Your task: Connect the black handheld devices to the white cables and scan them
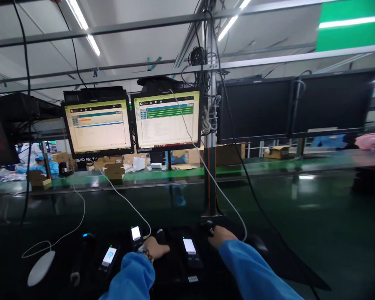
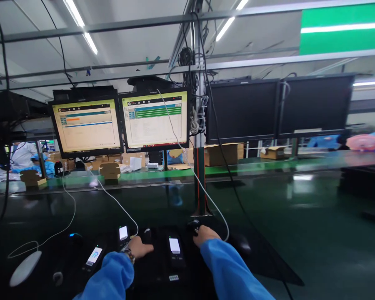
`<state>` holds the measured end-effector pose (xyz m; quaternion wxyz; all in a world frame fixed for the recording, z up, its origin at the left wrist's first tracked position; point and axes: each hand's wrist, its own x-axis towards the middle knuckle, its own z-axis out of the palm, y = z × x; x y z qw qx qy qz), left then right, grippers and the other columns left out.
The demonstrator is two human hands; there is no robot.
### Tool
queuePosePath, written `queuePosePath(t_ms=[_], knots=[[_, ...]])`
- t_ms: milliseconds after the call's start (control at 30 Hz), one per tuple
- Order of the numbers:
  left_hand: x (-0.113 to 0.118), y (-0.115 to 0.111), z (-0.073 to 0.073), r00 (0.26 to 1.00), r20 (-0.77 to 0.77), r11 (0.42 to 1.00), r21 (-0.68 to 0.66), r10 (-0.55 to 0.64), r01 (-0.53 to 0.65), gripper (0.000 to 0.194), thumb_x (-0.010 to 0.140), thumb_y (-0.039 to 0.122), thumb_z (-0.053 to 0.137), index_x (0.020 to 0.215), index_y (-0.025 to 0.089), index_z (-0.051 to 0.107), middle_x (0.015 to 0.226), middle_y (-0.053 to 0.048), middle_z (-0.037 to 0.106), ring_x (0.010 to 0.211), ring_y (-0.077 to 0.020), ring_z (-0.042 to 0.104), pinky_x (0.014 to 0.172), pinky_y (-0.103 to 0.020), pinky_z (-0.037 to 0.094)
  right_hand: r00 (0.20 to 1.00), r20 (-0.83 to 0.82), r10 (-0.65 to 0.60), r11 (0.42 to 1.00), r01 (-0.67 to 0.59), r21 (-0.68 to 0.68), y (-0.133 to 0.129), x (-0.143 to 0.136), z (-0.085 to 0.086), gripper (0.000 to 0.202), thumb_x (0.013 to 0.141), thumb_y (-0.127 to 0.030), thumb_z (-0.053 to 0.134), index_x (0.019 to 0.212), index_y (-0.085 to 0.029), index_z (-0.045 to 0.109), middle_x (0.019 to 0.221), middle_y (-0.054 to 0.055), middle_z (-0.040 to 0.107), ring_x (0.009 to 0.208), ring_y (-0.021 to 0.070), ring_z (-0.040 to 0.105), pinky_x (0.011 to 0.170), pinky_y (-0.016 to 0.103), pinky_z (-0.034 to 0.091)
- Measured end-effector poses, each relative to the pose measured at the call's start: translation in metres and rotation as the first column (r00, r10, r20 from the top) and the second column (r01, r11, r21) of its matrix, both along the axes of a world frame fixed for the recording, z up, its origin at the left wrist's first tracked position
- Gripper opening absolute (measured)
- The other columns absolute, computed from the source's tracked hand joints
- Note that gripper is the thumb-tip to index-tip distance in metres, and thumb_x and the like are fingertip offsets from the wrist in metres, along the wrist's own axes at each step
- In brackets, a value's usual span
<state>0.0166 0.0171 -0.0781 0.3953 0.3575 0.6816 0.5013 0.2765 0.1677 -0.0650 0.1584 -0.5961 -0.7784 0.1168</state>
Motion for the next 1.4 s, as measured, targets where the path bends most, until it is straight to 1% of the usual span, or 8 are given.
queuePosePath(t_ms=[133,233,533,733,967,1133,1233,1400], knots=[[-0.001,0.005,0.006,0.876,0.479,0.998,0.047,-0.06,0.042,0.019,0.073,0.031,0.055,0.066,0.013,0.058,0.071,-0.01,0.061,0.072,-0.0211,0.062,0.075,-0.038,0.054,0.998,-0.036,0.052,0.997,-0.05,0.053,-0.016,-0.011,0.023,0.029,0.077,-0.023,0.058,0.104,-0.013,0.058,0.103,0.015,0.065,0.097,0.0273,0.063,0.078,0.032,0.048],[0.009,0.006,0.002,0.764,0.642,0.989,0.143,-0.061,-0.042,0.011,0.076,0.02,0.047,0.076,0.012,0.055,0.077,-0.008,0.062,0.069,-0.013,0.06,0.071,-0.026,0.053,0.987,-0.101,0.122,0.988,-0.111,0.104,-0.035,-0.025,0.036,0.032,0.079,-0.021,0.056,0.109,-0.012,0.052,0.104,0.014,0.064,0.098,0.0266,0.062,0.081,0.032,0.046],[0.019,-0.003,-0.012,0.754,0.632,0.961,0.277,-0.18,-0.002,0.029,0.061,0.016,0.058,0.089,0.013,0.052,0.084,-0.008,0.062,0.073,-0.0234,0.064,0.06,-0.033,0.051,0.737,-0.53,0.419,0.905,-0.385,0.18,-0.09,-0.053,0.043,0.023,0.07,-0.019,0.059,0.092,-0.019,0.051,0.096,0.006,0.066,0.093,0.0213,0.062,0.081,0.03,0.048],[0.014,-0.004,-0.016,0.748,0.605,0.938,0.341,-0.271,0.065,0.04,0.054,0.025,0.062,0.091,0.013,0.052,0.086,-0.009,0.062,0.078,-0.027,0.064,0.058,-0.031,0.049,0.727,-0.554,0.406,0.905,-0.403,0.133,-0.108,-0.06,0.053,0.028,0.066,-0.017,0.058,0.094,-0.018,0.05,0.099,0.007,0.065,0.097,0.0226,0.061,0.086,0.033,0.048],[0.013,0.004,-0.031,0.885,0.422,0.896,0.445,-0.195,-0.015,0.052,0.049,0.021,0.065,0.099,0.015,0.051,0.086,-0.006,0.061,0.075,-0.0197,0.06,0.065,-0.03,0.048,0.752,-0.562,0.345,0.928,-0.365,0.082,-0.111,-0.063,0.063,0.032,0.068,-0.017,0.059,0.099,-0.017,0.051,0.099,0.007,0.065,0.097,0.0223,0.061,0.088,0.033,0.047],[0.011,0.015,-0.04,0.994,0.006,0.885,0.456,0.105,-0.096,0.077,0.06,0.018,0.062,0.132,0.013,0.034,0.121,-0.013,0.053,0.113,-0.0244,0.052,0.102,-0.035,0.039,0.757,-0.541,0.367,0.926,-0.354,0.132,-0.115,-0.061,0.074,0.03,0.07,-0.015,0.058,0.1,-0.017,0.05,0.104,0.009,0.064,0.102,0.022,0.06,0.09,0.032,0.047],[0.017,0.016,-0.039,0.91,-0.309,0.888,0.443,0.278,-0.121,0.071,0.068,0.015,0.058,0.134,0.009,0.034,0.128,-0.017,0.045,0.125,-0.0265,0.04,0.111,-0.038,0.029,0.771,-0.496,0.4,0.913,-0.386,0.136,-0.117,-0.059,0.079,0.032,0.071,-0.012,0.058,0.101,-0.017,0.049,0.106,0.009,0.064,0.104,0.0216,0.06,0.089,0.031,0.047],[0.023,0.014,-0.038,0.767,-0.6,0.94,0.342,0.229,-0.013,0.068,0.067,0.008,0.062,0.133,0.015,0.046,0.117,-0.012,0.048,0.115,-0.0274,0.045,0.106,-0.039,0.034,0.86,-0.283,0.424,0.905,-0.406,0.124,-0.114,-0.047,0.086,0.029,0.074,-0.011,0.058,0.1,-0.018,0.047,0.093,0.007,0.066,0.09,0.0203,0.063,0.075,0.027,0.047]])
